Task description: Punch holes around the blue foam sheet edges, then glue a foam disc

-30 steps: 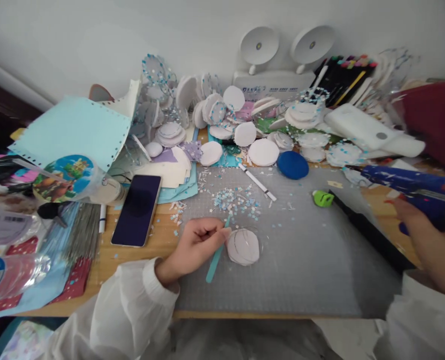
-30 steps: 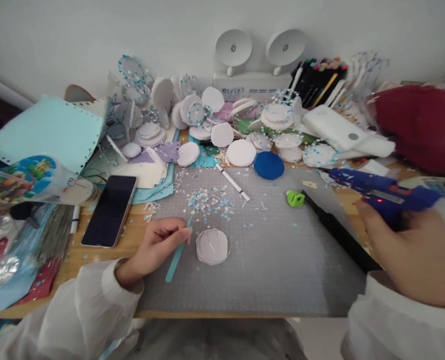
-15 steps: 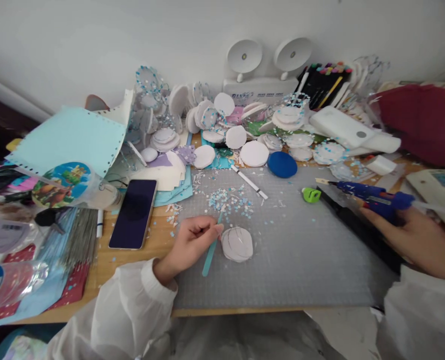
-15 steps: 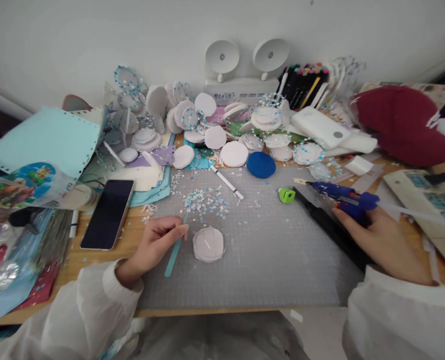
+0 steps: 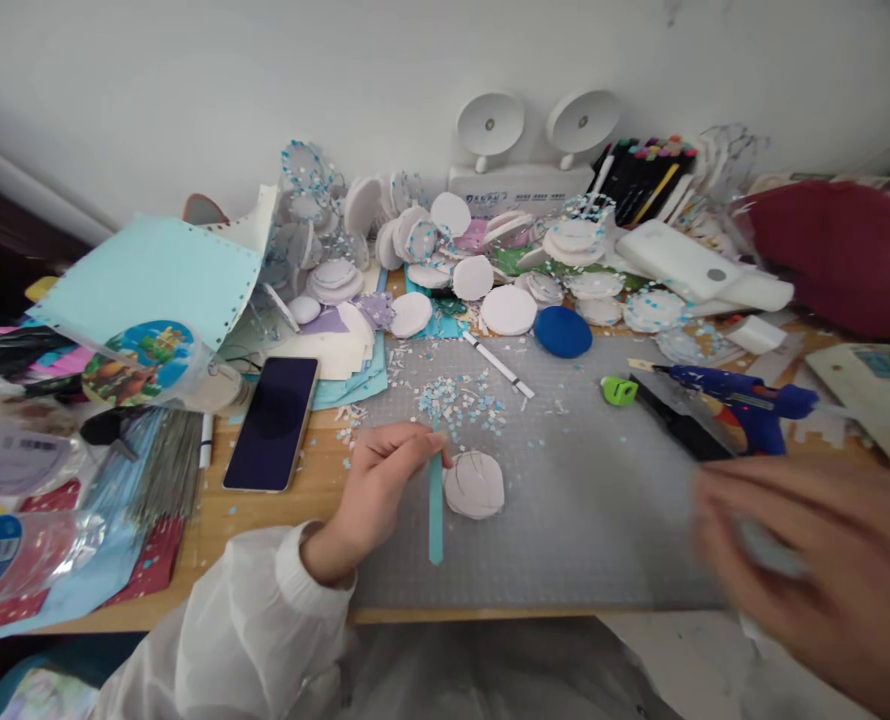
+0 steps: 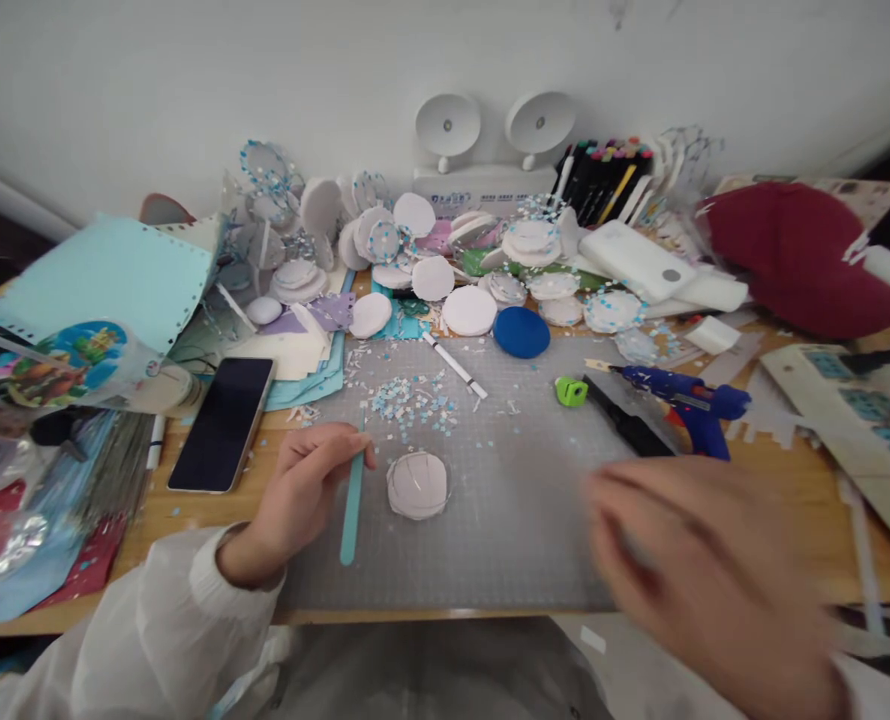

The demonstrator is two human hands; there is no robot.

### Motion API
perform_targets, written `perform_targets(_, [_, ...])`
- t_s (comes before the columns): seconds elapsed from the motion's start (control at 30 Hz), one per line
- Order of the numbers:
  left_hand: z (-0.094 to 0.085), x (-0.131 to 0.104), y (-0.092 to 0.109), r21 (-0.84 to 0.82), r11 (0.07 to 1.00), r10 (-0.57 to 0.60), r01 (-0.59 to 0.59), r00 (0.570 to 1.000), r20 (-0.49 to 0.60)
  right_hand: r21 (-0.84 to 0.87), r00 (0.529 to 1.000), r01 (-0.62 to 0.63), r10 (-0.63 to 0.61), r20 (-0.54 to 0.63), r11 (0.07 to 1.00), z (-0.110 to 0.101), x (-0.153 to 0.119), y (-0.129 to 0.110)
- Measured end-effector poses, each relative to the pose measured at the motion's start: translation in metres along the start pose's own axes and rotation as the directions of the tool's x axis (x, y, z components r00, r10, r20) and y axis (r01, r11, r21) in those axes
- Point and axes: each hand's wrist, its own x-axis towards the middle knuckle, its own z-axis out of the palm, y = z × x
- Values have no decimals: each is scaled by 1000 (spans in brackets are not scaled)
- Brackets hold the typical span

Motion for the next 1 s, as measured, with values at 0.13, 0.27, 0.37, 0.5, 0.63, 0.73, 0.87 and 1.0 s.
perform_targets(0.13, [18, -10, 13, -112, 990, -83, 84, 996, 7, 166, 891, 450, -453, -23, 877, 39, 41, -59])
perform_targets(0.27, [29, -17, 20, -144, 988, -67, 63, 997, -23, 240, 847, 531, -508, -154, 813, 66, 64, -74])
perform_targets(0.37, [32, -18, 24, -130, 991, -5, 1, 1000, -27, 244, 826, 562, -516, -229, 791, 74, 71, -72])
perform_targets(0.5, [36, -16, 27, -121, 992, 47, -44, 999, 22, 184, 804, 570, -497, -327, 801, 75, 70, -66])
perform_targets(0.63, [42, -10, 27, -125, 992, 0, 9, 998, 69, 127, 764, 623, -566, -309, 772, 74, 68, -58])
perform_targets(0.73, [41, -6, 26, -10, 1000, -13, 14, 995, 100, 151, 784, 607, -556, -276, 780, 76, 65, -51])
perform_targets(0.87, [20, -2, 18, 393, 880, 232, -268, 963, 137, 270, 901, 409, -340, -269, 872, 86, 61, -40])
perform_targets(1.0, [-4, 4, 0, 643, 552, 275, -531, 844, 461, 565, 920, 67, 169, -354, 822, 105, 61, -36])
